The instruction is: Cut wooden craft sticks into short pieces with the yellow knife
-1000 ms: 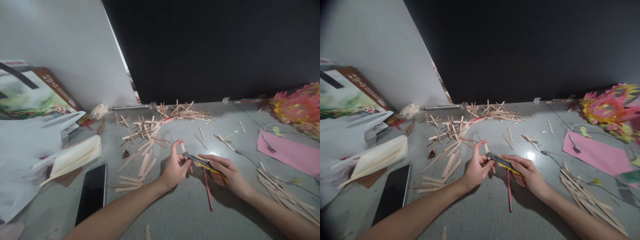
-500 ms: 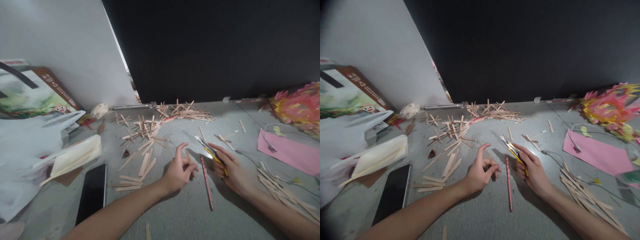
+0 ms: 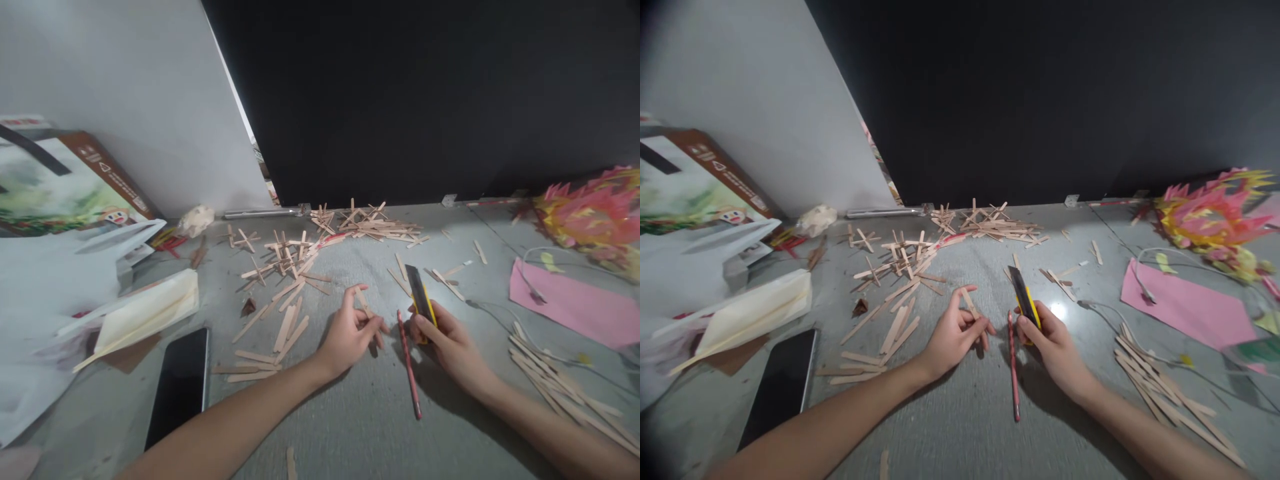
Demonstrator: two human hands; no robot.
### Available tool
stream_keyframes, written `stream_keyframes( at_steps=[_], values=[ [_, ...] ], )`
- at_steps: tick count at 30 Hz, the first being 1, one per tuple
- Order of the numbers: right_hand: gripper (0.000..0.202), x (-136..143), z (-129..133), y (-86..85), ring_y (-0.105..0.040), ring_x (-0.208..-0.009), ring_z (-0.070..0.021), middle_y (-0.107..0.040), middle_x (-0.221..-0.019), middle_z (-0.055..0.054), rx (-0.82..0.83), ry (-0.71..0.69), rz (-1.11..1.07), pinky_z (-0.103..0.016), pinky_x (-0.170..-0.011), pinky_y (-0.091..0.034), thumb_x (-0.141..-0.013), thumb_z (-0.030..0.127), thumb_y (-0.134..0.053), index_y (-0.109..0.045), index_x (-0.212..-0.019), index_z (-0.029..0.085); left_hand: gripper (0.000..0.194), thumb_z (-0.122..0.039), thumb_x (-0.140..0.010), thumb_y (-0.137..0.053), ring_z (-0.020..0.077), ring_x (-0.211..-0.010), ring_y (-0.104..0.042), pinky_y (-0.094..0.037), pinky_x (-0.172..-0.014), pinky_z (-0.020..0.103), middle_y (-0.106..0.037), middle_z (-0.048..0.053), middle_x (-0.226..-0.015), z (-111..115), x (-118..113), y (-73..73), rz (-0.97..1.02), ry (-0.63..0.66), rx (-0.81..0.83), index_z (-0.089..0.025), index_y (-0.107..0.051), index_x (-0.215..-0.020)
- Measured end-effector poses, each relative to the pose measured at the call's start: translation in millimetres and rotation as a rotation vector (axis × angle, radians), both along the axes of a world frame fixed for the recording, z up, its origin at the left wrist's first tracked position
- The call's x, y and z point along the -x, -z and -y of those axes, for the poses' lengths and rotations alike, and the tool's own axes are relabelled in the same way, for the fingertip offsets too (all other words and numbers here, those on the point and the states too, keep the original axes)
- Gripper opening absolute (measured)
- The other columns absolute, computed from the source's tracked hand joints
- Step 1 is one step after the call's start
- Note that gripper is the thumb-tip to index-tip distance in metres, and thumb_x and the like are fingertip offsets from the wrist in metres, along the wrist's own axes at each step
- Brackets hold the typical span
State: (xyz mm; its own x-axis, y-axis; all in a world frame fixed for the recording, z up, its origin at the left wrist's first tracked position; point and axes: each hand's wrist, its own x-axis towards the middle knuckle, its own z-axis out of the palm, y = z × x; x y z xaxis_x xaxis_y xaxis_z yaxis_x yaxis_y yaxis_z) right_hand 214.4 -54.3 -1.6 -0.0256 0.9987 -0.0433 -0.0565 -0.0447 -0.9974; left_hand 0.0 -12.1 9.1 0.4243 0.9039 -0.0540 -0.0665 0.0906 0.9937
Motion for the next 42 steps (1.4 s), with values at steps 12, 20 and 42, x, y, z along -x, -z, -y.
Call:
stream_keyframes(
  at_steps=[12, 20, 42],
  values=[
    [0.028, 18.1, -11.1, -20.3, -0.057, -0.068, -0.0181, -0.067, -0.078, -0.003, -0.085, 0.038, 0.301, -0.030, -0.065, -0.045, -0.090, 0.047, -0.070, -0.073, -0.089, 0.019, 0.051, -0.045, -0.095, -0.066, 0.0124, -0.047, -0.063, -0.047, -0.052, 0.022, -0.075, 0.001, -0.077, -7.2, -0.6, 4.9, -0.131, 0.013, -0.093, -0.020, -0.040, -0.130],
    [0.017, 56.5, -48.1, -18.0, -0.054, -0.048, -0.0127, -0.062, -0.061, 0.004, -0.271, -0.095, 0.340, -0.024, -0.048, -0.040, -0.086, 0.037, -0.073, -0.070, -0.084, 0.020, 0.046, -0.016, -0.085, -0.063, 0.0129, -0.049, -0.060, -0.044, -0.048, 0.021, -0.067, -0.004, -0.068, -10.0, -0.4, 18.4, -0.233, -0.023, -0.235, -0.018, -0.049, -0.129],
    [0.017, 49.0, -61.9, -6.8, -0.057, -0.063, -0.0150, -0.062, -0.068, 0.003, -0.351, -0.050, 0.429, -0.025, -0.060, -0.040, -0.091, 0.035, -0.066, -0.060, -0.082, 0.022, 0.052, -0.025, -0.095, -0.054, 0.0173, -0.065, -0.071, -0.052, -0.062, 0.025, -0.076, 0.002, -0.076, -7.5, 6.3, 8.5, -0.335, -0.082, -0.247, -0.010, -0.046, -0.144]
  ],
)
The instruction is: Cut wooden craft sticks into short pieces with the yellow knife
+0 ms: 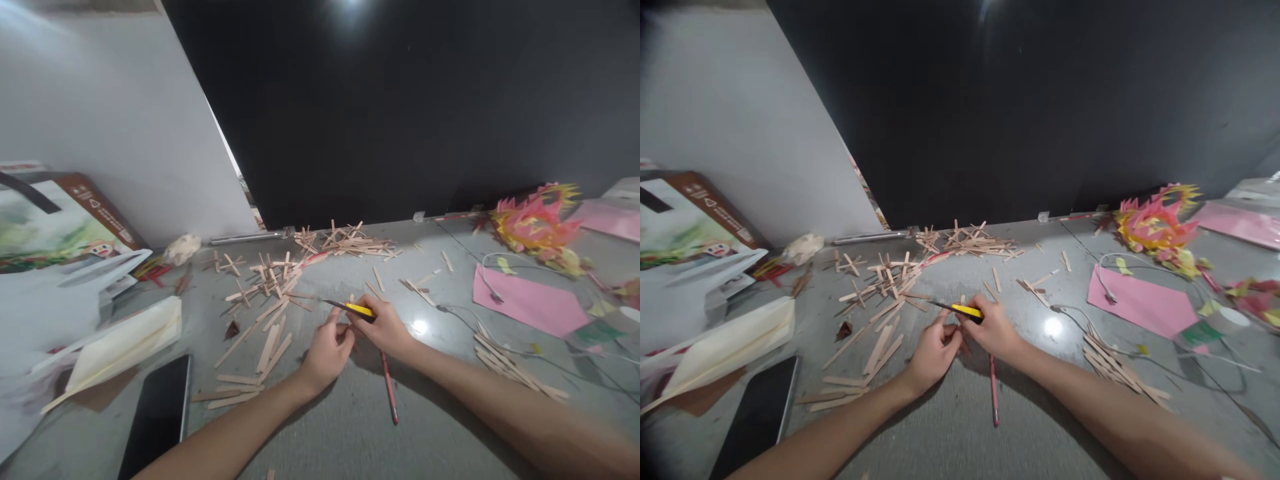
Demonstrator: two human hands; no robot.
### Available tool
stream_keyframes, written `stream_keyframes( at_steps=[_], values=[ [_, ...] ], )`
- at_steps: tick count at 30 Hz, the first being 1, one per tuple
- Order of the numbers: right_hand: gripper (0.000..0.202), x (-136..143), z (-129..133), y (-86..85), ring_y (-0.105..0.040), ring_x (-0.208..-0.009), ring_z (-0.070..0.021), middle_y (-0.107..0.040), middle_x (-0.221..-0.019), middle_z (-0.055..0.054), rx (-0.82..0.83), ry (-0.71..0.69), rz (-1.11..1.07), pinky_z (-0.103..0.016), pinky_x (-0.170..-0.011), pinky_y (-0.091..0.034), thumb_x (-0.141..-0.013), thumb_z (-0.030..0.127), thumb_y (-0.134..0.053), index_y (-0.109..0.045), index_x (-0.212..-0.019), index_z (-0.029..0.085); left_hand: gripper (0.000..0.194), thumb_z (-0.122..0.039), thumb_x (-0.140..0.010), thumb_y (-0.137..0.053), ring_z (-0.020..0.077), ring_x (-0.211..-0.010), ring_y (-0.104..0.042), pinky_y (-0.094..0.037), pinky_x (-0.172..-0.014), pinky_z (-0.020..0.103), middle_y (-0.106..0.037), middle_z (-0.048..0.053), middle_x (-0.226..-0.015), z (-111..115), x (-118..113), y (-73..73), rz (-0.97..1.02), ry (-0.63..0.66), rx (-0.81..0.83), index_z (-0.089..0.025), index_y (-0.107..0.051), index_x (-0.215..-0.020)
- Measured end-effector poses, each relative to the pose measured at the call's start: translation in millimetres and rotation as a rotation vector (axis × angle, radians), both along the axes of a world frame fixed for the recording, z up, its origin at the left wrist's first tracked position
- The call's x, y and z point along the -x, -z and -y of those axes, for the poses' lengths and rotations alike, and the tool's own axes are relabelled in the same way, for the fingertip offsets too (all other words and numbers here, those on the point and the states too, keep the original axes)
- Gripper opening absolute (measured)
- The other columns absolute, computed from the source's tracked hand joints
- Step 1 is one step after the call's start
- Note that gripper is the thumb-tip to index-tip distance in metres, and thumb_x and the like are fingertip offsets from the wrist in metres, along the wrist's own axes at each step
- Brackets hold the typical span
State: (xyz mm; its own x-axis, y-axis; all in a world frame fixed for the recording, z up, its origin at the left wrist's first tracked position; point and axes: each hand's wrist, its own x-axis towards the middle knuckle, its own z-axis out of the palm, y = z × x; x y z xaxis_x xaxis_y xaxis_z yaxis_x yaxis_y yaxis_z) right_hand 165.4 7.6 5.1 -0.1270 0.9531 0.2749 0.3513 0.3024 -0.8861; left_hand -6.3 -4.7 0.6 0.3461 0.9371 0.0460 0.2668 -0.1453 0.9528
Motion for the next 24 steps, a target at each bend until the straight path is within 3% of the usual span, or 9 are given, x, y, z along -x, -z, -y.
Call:
stream_keyframes(
  at_steps=[7, 16, 24],
  values=[
    [0.020, -1.2, 1.2, -1.8, -0.052, -0.060, -0.0140, -0.057, -0.064, 0.005, -0.005, -0.029, 0.025, -0.025, -0.058, -0.038, -0.094, 0.034, -0.061, -0.056, -0.079, 0.023, 0.052, -0.030, -0.097, -0.056, 0.0187, -0.064, -0.073, -0.053, -0.063, 0.026, -0.076, 0.004, -0.072, 4.1, -1.2, -9.0, 0.011, -0.009, 0.016, -0.010, -0.049, -0.144],
    [0.021, -2.7, 2.9, -4.0, -0.052, -0.059, -0.0141, -0.060, -0.064, 0.004, 0.094, -0.065, -0.020, -0.025, -0.055, -0.038, -0.096, 0.039, -0.059, -0.059, -0.083, 0.022, 0.043, -0.028, -0.099, -0.055, 0.0200, -0.067, -0.073, -0.053, -0.065, 0.027, -0.076, 0.005, -0.072, 2.8, -1.1, -1.9, -0.015, -0.009, -0.046, -0.010, -0.062, -0.138],
    [0.014, -5.3, 1.4, -0.1, -0.054, -0.060, -0.0143, -0.059, -0.067, 0.004, 0.032, -0.077, 0.035, -0.025, -0.057, -0.038, -0.094, 0.029, -0.057, -0.057, -0.082, 0.022, 0.036, -0.022, -0.099, -0.051, 0.0194, -0.070, -0.074, -0.054, -0.071, 0.028, -0.078, 0.006, -0.081, 3.0, -1.1, -1.1, -0.096, -0.010, -0.123, -0.013, -0.066, -0.130]
  ],
)
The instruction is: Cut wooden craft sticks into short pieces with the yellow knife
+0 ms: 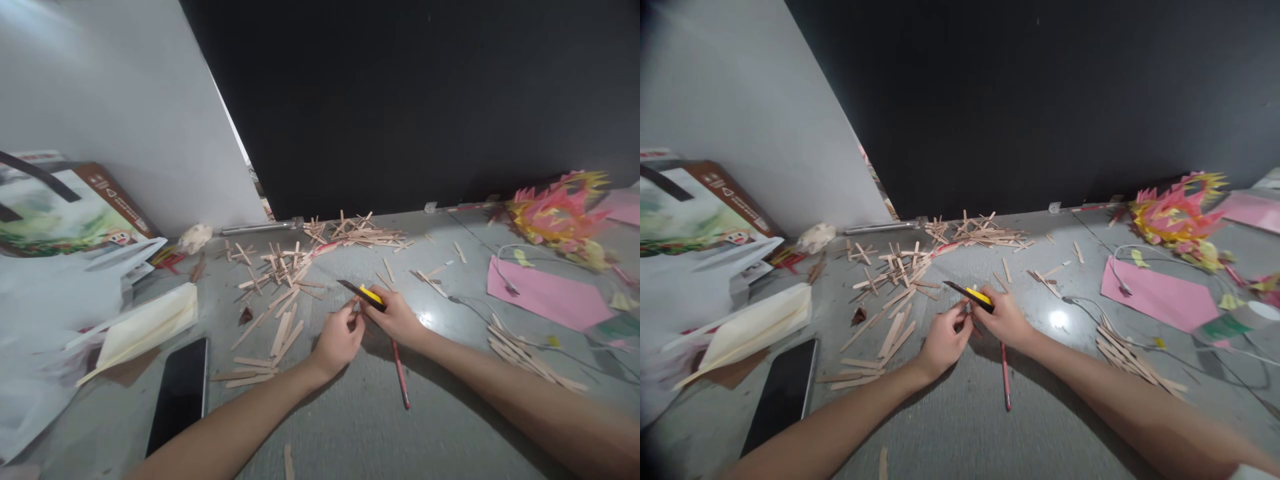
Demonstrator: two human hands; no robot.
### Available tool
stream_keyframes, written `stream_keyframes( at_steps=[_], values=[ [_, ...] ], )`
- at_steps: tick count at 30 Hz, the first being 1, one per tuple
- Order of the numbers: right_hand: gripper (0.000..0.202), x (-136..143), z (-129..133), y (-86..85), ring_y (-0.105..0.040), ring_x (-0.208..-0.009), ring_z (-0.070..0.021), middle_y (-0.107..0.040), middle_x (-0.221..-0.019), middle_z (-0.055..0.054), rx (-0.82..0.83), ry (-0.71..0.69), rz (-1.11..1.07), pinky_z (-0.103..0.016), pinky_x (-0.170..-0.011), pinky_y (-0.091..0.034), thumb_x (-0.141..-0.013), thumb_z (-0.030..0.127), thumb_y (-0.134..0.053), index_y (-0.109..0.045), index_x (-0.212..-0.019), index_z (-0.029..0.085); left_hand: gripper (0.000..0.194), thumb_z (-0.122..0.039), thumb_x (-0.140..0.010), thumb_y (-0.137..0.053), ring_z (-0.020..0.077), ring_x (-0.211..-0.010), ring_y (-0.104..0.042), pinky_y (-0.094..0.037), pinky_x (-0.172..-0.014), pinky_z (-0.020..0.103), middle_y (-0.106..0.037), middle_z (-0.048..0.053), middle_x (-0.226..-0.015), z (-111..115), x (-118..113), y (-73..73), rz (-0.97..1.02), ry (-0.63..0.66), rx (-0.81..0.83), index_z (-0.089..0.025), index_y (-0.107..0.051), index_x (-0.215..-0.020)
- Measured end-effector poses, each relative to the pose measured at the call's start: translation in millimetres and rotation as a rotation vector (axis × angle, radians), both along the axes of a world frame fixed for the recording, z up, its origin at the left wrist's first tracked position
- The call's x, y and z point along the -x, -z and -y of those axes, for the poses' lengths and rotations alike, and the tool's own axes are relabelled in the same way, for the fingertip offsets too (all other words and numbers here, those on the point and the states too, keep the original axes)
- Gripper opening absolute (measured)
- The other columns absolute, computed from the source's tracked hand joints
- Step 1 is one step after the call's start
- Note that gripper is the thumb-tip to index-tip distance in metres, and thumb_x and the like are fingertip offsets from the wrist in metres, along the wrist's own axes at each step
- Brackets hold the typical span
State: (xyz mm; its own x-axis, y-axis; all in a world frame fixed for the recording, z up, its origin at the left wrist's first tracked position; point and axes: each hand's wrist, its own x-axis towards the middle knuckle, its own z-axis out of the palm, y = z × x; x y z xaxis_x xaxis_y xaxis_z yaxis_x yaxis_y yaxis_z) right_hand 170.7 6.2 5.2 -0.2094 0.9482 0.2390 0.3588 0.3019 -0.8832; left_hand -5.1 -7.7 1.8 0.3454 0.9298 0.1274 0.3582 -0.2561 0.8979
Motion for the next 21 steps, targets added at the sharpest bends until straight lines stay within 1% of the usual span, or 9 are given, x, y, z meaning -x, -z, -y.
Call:
stream_keyframes(
  at_steps=[3, 5, 8, 12, 15, 19, 21],
  values=[
    [0.007, 0.2, 1.8, 1.4, -0.056, -0.065, -0.0149, -0.060, -0.071, 0.003, -0.061, -0.008, 0.035, -0.025, -0.061, -0.039, -0.092, 0.024, -0.058, -0.058, -0.085, 0.023, 0.030, -0.020, -0.097, -0.052, 0.0194, -0.068, -0.072, -0.050, -0.067, 0.027, -0.076, 0.006, -0.078, 2.1, 1.7, 1.9, -0.140, -0.043, -0.110, -0.017, -0.070, -0.122],
    [0.004, 0.4, 3.8, 2.0, -0.059, -0.068, -0.0155, -0.064, -0.076, 0.002, -0.105, -0.025, 0.053, -0.025, -0.065, -0.042, -0.091, 0.021, -0.058, -0.061, -0.091, 0.023, 0.027, -0.018, -0.095, -0.054, 0.0196, -0.068, -0.071, -0.048, -0.066, 0.027, -0.075, 0.005, -0.078, 3.4, 2.7, 3.4, -0.217, -0.070, -0.174, -0.019, -0.070, -0.117],
    [0.015, 0.6, 6.4, 3.1, -0.063, -0.072, -0.0161, -0.069, -0.083, 0.001, -0.144, -0.048, 0.065, -0.025, -0.068, -0.045, -0.091, 0.017, -0.056, -0.064, -0.103, 0.023, 0.024, -0.016, -0.093, -0.054, 0.0204, -0.072, -0.072, -0.049, -0.070, 0.027, -0.076, 0.006, -0.083, 4.5, 2.9, 4.9, -0.255, -0.076, -0.216, -0.020, -0.068, -0.112],
    [0.019, 0.4, 7.3, 5.2, -0.066, -0.075, -0.0168, -0.073, -0.088, -0.001, -0.160, -0.052, 0.069, -0.026, -0.071, -0.048, -0.092, 0.017, -0.056, -0.066, -0.106, 0.025, 0.032, -0.016, -0.094, -0.053, 0.0228, -0.080, -0.074, -0.053, -0.077, 0.030, -0.079, 0.008, -0.091, 5.0, 2.4, 6.6, -0.243, -0.057, -0.236, -0.022, -0.067, -0.123],
    [0.019, -0.4, 7.3, 7.8, -0.066, -0.072, -0.0171, -0.073, -0.087, -0.001, -0.172, -0.041, 0.085, -0.026, -0.070, -0.048, -0.091, 0.018, -0.058, -0.068, -0.106, 0.026, 0.039, -0.017, -0.095, -0.053, 0.0243, -0.086, -0.075, -0.055, -0.083, 0.033, -0.079, 0.009, -0.097, 5.5, 2.9, 8.7, -0.250, -0.032, -0.222, -0.022, -0.066, -0.131],
    [0.022, -1.4, 7.1, 11.2, -0.065, -0.069, -0.0171, -0.072, -0.083, -0.001, -0.198, -0.012, 0.112, -0.026, -0.067, -0.047, -0.086, 0.016, -0.060, -0.070, -0.102, 0.027, 0.041, -0.017, -0.095, -0.054, 0.0269, -0.101, -0.075, -0.055, -0.094, 0.037, -0.079, 0.011, -0.110, 6.5, 3.6, 9.4, -0.237, -0.009, -0.203, -0.023, -0.066, -0.133],
    [0.022, -1.4, 6.9, 11.8, -0.065, -0.069, -0.0173, -0.072, -0.082, 0.000, -0.200, -0.001, 0.124, -0.026, -0.067, -0.047, -0.083, 0.015, -0.061, -0.071, -0.099, 0.027, 0.042, -0.016, -0.094, -0.055, 0.0272, -0.108, -0.074, -0.054, -0.099, 0.038, -0.079, 0.010, -0.111, 6.4, 3.3, 8.0, -0.196, 0.004, -0.190, -0.023, -0.066, -0.134]
  ],
)
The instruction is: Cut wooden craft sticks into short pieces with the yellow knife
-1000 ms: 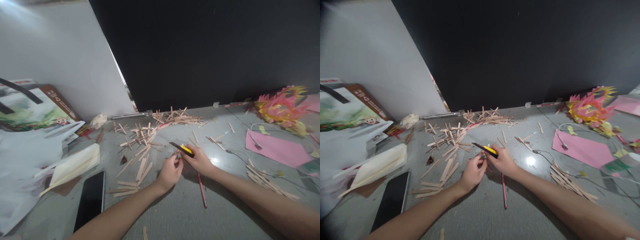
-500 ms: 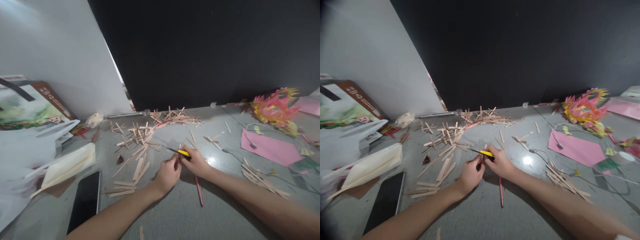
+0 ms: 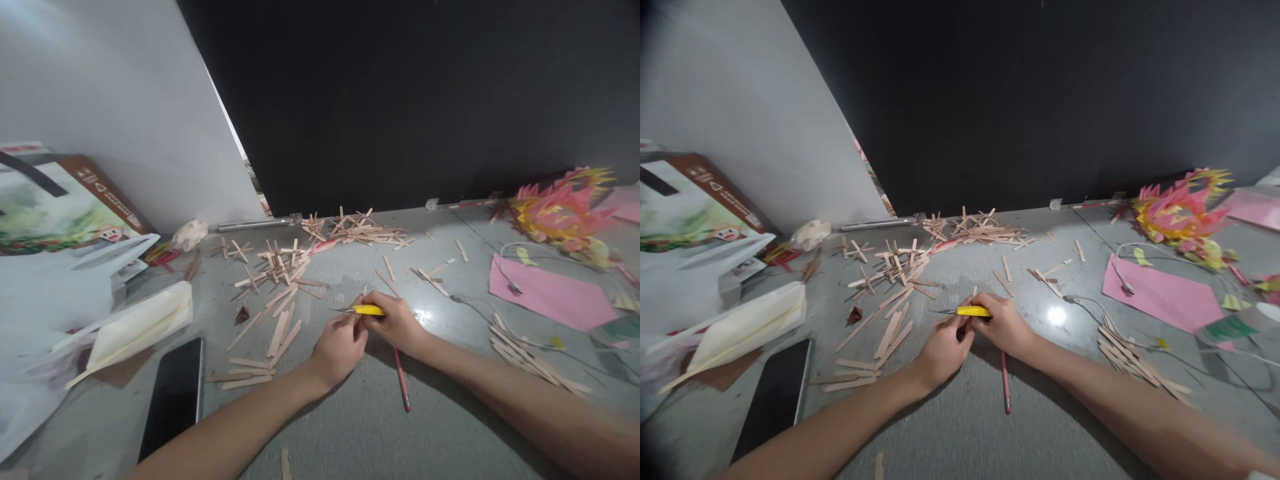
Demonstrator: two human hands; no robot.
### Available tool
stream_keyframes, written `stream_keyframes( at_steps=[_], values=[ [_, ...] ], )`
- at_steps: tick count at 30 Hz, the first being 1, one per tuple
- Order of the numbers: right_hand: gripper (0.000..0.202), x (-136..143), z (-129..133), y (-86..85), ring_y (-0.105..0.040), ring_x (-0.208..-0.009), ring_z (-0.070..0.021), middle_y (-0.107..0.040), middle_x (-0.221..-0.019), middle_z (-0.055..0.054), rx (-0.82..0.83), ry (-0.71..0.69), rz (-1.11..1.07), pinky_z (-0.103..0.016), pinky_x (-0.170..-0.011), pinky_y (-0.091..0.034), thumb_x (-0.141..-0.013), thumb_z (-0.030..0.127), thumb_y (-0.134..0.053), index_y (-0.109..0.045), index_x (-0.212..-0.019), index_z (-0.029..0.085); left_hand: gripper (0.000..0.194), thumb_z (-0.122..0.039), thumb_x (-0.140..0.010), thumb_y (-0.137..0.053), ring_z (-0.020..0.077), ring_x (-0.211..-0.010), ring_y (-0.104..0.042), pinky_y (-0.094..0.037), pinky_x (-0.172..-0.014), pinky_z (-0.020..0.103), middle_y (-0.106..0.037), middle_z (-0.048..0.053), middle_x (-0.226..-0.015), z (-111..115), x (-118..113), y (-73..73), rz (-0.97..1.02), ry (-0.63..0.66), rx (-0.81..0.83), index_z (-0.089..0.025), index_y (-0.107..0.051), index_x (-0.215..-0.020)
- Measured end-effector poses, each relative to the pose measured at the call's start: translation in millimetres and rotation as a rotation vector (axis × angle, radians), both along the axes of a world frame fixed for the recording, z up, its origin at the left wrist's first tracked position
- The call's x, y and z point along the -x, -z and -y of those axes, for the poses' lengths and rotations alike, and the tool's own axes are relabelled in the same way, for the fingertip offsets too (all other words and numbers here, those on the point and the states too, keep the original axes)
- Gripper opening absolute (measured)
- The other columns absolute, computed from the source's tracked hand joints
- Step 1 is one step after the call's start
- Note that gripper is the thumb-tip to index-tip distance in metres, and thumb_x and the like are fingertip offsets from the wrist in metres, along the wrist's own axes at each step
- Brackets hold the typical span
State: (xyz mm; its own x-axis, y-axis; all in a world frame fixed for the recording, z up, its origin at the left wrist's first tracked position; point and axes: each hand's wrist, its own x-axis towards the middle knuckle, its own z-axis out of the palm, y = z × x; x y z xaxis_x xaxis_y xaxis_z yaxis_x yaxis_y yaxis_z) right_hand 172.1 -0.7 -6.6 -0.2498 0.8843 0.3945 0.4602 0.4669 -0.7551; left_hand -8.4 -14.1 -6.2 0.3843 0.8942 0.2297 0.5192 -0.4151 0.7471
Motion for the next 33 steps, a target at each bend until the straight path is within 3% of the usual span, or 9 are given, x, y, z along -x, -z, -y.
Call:
stream_keyframes(
  at_steps=[7, 10, 13, 18, 23, 27, 33],
  values=[
    [0.014, -1.7, -3.8, -0.4, -0.061, -0.066, -0.0159, -0.069, -0.077, 0.001, -0.001, 0.002, 0.031, -0.025, -0.065, -0.045, -0.082, 0.015, -0.063, -0.067, -0.090, 0.025, 0.038, -0.013, -0.092, -0.054, 0.0264, -0.117, -0.071, -0.052, -0.106, 0.038, -0.079, 0.009, -0.111, -5.9, -1.0, -8.1, 0.055, 0.043, 0.031, -0.022, -0.073, -0.123],
    [0.010, -6.4, -8.9, -0.1, -0.061, -0.068, -0.0166, -0.069, -0.079, 0.000, -0.020, -0.009, 0.048, -0.025, -0.066, -0.045, -0.081, 0.017, -0.065, -0.066, -0.088, 0.025, 0.039, -0.015, -0.092, -0.055, 0.0226, -0.094, -0.076, -0.056, -0.094, 0.034, -0.080, 0.008, -0.102, -5.2, -0.5, -9.7, 0.070, 0.023, 0.076, -0.021, -0.072, -0.126],
    [0.005, -13.5, -14.9, -0.1, -0.060, -0.068, -0.0176, -0.069, -0.077, -0.001, -0.021, 0.067, 0.035, -0.026, -0.066, -0.045, -0.081, 0.021, -0.065, -0.064, -0.085, 0.024, 0.042, -0.020, -0.095, -0.055, 0.0165, -0.066, -0.071, -0.057, -0.075, 0.029, -0.080, 0.006, -0.088, -1.4, -0.8, -7.8, 0.138, 0.032, 0.180, -0.018, -0.066, -0.135],
    [0.009, -20.4, -18.6, -3.2, -0.062, -0.065, -0.0178, -0.072, -0.075, -0.001, -0.028, 0.156, -0.008, -0.028, -0.066, -0.048, -0.087, 0.026, -0.060, -0.067, -0.091, 0.024, 0.046, -0.028, -0.096, -0.056, 0.0148, -0.061, -0.071, -0.055, -0.065, 0.026, -0.079, 0.006, -0.087, -3.6, -3.7, -5.4, 0.329, 0.033, 0.331, -0.014, -0.057, -0.140],
    [0.017, -18.6, -17.2, -6.7, -0.071, -0.075, -0.0208, -0.078, -0.089, -0.005, -0.029, 0.116, -0.070, -0.031, -0.071, -0.052, -0.091, 0.030, -0.062, -0.073, -0.102, 0.023, 0.028, -0.039, -0.095, -0.061, 0.0147, -0.057, -0.070, -0.052, -0.057, 0.026, -0.079, 0.008, -0.093, -11.7, -5.6, -8.7, 0.500, -0.008, 0.438, -0.017, -0.055, -0.112],
    [0.017, -18.0, -17.1, -7.7, -0.071, -0.074, -0.0214, -0.078, -0.086, -0.005, -0.005, 0.078, -0.127, -0.031, -0.069, -0.053, -0.093, 0.036, -0.066, -0.075, -0.100, 0.024, 0.039, -0.050, -0.093, -0.067, 0.0131, -0.055, -0.068, -0.050, -0.057, 0.025, -0.078, 0.005, -0.090, -11.6, -6.9, -8.3, 0.594, 0.000, 0.483, -0.020, -0.047, -0.108],
    [0.019, -20.1, -15.6, -7.2, -0.072, -0.076, -0.0201, -0.079, -0.091, -0.005, 0.019, -0.029, -0.088, -0.030, -0.069, -0.053, -0.095, 0.039, -0.068, -0.075, -0.103, 0.024, 0.054, -0.063, -0.089, -0.070, 0.0130, -0.053, -0.065, -0.049, -0.054, 0.025, -0.075, 0.004, -0.085, -12.0, -6.2, -7.1, 0.648, 0.034, 0.523, -0.019, -0.047, -0.110]
  ],
)
